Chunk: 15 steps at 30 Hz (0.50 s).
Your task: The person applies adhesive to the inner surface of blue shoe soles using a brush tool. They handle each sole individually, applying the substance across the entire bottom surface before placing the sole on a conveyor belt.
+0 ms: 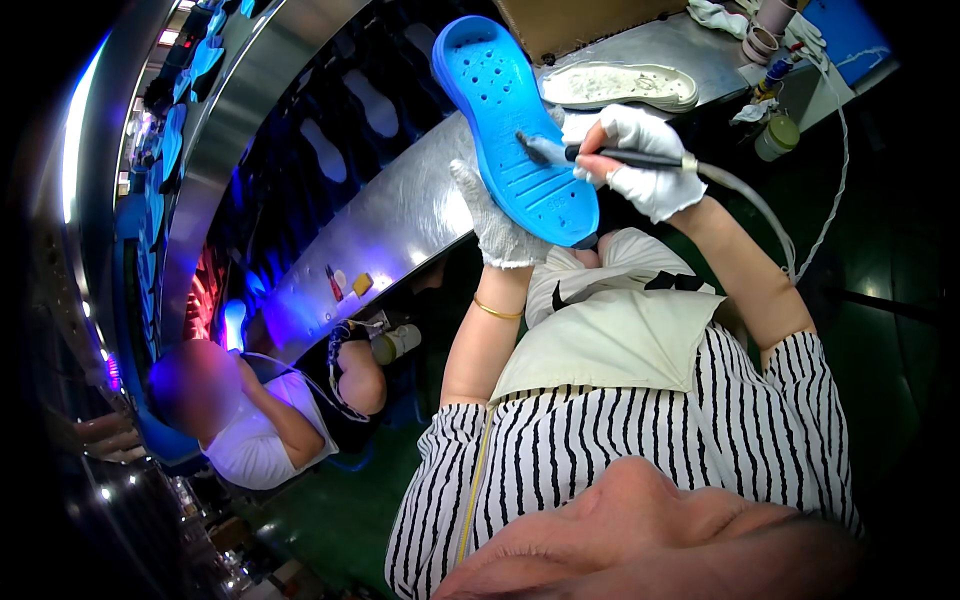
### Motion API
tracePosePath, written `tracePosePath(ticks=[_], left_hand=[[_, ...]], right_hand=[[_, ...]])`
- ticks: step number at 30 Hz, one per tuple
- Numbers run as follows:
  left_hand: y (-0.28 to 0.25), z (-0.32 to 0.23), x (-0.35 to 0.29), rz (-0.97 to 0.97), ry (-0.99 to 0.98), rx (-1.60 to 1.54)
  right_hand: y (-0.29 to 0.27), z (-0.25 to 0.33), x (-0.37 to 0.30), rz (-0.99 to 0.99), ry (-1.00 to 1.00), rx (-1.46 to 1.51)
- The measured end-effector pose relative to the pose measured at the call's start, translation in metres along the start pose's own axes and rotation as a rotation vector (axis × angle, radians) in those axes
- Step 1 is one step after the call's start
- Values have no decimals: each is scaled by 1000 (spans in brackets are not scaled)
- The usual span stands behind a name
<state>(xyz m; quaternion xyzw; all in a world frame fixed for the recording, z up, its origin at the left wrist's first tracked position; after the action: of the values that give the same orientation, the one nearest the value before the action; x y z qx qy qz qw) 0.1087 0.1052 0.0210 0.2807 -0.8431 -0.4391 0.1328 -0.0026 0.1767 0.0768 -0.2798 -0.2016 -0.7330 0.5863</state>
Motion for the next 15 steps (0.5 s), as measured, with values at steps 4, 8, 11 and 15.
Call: tracePosePath(ticks=[4,8,11,15], left_hand=[[-12,-16,8,-32,25,54],[-6,-31,6,-32,123,41],[-2,-38,11,1,182,79],[-6,-48,15,17,217,58]], right_hand=[[34,23,-10,125,-145,-64],[28,0,-13,50,97,204],[22,4,-13,31,-38,1],[43,10,-12,122,6,43]])
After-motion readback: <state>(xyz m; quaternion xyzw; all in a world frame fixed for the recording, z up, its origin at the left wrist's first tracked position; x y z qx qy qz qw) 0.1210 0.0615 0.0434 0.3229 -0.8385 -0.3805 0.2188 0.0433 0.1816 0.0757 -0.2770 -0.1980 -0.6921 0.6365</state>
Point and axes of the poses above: each hand's wrist, its own x-axis towards the middle knuckle, its own y-axis out of the palm, z = x × y, the point moved 9 cm from there along x, towards the middle knuckle, and after that the axes turned 11 degrees about -y, right-handed, at the moved point
